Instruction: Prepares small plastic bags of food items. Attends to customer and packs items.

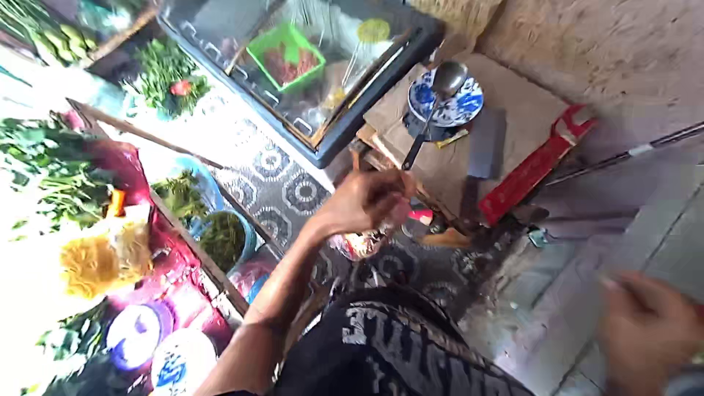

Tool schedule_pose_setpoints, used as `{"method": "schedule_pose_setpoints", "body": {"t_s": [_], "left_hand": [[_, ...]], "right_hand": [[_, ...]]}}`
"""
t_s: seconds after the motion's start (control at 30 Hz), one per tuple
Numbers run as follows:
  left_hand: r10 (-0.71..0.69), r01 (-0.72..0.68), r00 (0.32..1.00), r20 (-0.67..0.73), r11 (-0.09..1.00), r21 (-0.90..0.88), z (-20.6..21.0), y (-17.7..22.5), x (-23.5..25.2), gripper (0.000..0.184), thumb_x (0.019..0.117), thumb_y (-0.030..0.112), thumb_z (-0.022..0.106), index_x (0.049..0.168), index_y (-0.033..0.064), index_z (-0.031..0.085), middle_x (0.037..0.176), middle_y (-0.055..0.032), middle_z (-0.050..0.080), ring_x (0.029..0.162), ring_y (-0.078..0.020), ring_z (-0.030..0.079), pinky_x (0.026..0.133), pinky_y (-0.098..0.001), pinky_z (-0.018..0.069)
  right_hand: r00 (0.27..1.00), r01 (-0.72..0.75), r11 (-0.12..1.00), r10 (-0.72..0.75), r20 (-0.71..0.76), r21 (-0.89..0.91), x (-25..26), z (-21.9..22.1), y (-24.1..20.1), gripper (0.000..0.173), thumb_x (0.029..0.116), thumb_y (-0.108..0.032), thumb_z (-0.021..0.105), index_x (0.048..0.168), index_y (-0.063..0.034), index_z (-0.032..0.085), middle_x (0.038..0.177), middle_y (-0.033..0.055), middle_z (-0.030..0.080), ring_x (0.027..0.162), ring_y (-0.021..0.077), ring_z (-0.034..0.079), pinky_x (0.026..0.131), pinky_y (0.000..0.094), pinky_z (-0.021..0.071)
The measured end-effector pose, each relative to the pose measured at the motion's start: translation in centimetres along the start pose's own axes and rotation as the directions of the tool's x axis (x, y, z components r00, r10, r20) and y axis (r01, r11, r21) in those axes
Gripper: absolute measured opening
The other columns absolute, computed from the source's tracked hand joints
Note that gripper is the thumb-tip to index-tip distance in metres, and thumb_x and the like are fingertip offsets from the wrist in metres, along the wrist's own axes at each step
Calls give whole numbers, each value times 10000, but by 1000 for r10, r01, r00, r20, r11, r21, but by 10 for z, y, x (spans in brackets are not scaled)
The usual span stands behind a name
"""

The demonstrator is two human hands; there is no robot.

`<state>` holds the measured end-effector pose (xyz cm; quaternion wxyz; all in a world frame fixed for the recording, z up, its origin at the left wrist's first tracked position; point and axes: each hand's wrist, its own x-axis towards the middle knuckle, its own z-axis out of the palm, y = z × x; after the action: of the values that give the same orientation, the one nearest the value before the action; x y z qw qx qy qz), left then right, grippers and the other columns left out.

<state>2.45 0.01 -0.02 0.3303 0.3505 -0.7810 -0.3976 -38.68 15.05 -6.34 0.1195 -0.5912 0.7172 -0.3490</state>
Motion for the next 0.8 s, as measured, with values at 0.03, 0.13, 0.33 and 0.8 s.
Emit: {"method": "schedule_pose_setpoints", "body": {"t_s": [0.03,0.13,0.33,0.8], "left_hand": [[-20,20,1000,-4,1000,-13,-8,-3,-6,177,958,61,544,981,-43,685,800,-24,666,664,13,577,624,-179,504],[-62,61,995,-83,998,-17,-30,-21,-27,179,969,80,520,979,-29,662,820,34,642,683,74,546,634,-126,480],[-145,163,972,-185,983,88,-37,-66,-54,177,965,101,518,953,-10,655,699,67,573,577,92,461,542,-99,387],[-798,724,484,-359,595,-348,78,-214,-143,291,950,132,496,1221,37,542,786,-93,640,607,-163,589,553,-365,498]], "right_hand": [[996,5,1000,-6,93,9,20,26,-24,399,1029,-172,583,1214,181,597,1195,387,612,1059,403,658,932,478,548],[938,30,994,-62,340,101,67,86,-82,345,1027,-165,595,1248,99,613,1204,290,649,1065,346,673,946,493,552],[553,173,781,-581,597,600,111,212,-207,518,852,-84,792,1301,80,594,1247,238,641,959,243,700,808,357,600],[226,-164,958,-196,954,236,26,399,-171,373,865,-92,800,1170,56,645,955,235,692,883,370,686,787,570,550]]}}
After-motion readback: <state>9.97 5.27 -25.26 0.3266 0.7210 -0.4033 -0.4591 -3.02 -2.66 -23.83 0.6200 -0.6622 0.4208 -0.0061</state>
